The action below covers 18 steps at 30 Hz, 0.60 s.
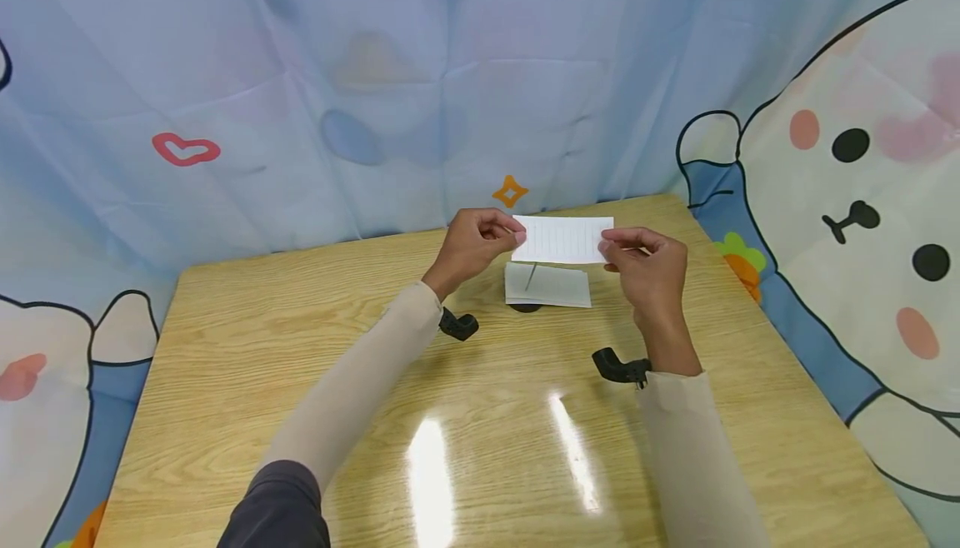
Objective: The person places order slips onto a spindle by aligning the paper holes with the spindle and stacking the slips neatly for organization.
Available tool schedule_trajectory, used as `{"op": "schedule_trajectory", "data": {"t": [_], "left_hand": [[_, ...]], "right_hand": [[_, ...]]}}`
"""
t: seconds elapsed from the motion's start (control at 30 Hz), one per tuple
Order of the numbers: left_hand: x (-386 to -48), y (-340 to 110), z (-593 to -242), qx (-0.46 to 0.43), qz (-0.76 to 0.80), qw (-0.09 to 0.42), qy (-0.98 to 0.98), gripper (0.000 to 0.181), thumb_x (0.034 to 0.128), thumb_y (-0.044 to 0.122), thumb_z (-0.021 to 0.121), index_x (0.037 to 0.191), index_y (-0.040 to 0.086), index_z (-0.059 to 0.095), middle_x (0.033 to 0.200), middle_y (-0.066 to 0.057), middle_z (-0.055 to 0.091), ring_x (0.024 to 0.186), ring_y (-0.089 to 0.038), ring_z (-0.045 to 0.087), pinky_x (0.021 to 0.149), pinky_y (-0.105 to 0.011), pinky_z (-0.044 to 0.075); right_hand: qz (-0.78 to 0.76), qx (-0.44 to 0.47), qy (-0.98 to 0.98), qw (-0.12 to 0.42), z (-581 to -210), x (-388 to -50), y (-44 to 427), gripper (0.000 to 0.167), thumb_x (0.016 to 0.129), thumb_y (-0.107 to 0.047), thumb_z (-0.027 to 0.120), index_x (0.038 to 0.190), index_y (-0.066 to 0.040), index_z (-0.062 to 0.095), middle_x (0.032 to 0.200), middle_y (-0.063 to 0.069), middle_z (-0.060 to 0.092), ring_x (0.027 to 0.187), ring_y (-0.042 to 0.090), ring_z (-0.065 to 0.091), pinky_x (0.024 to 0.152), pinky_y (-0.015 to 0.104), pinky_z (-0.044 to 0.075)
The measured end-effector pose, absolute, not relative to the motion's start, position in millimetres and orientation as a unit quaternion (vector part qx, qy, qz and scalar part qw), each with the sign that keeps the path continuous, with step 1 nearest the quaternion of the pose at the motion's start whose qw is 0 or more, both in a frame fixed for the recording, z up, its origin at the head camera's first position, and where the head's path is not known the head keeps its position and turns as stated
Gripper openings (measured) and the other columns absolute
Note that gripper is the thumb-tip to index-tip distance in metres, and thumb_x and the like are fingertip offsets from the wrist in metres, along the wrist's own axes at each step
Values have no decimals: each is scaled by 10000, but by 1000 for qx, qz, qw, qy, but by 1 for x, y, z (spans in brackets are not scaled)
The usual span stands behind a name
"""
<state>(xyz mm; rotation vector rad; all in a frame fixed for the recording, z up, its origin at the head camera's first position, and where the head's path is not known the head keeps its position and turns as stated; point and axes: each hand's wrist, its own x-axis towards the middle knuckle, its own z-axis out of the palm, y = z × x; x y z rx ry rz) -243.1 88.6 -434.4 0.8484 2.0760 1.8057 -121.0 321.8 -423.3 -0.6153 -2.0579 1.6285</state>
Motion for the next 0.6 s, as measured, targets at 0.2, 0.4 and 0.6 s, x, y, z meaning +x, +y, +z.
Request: {"op": "schedule_trajectory", "data": {"t": [0.2, 0.4, 0.6], "left_hand": [[-244, 94, -438, 283, 619, 138, 719, 104, 982, 141, 778, 1049, 67, 806, 919, -57, 774, 811, -180, 702, 836, -459, 573], [-244, 97, -443, 284, 610, 133, 728, 95, 974, 141, 788, 1041, 77, 810, 917, -70, 780, 803, -187, 711, 769, -340, 570], [-245, 99, -447, 288, 604, 129, 732, 96, 978, 137, 783, 1041, 70, 810, 923, -87, 784, 790, -181, 709, 740, -301, 562]], "right_hand": [[585, -234, -747, 214, -429, -122, 326, 190, 950, -113, 814, 1122, -33, 817, 968, -38, 704, 754, 102, 701, 691, 190, 605], [591, -238, -743, 208, -437, -124, 329, 140, 938, -87, 821, 1076, -70, 837, 951, -14, 705, 757, 132, 706, 681, 211, 612], [589, -243, -745, 195, -446, -126, 332, 147, 941, -102, 822, 1084, -71, 832, 960, -1, 688, 794, 170, 684, 700, 229, 620]]}}
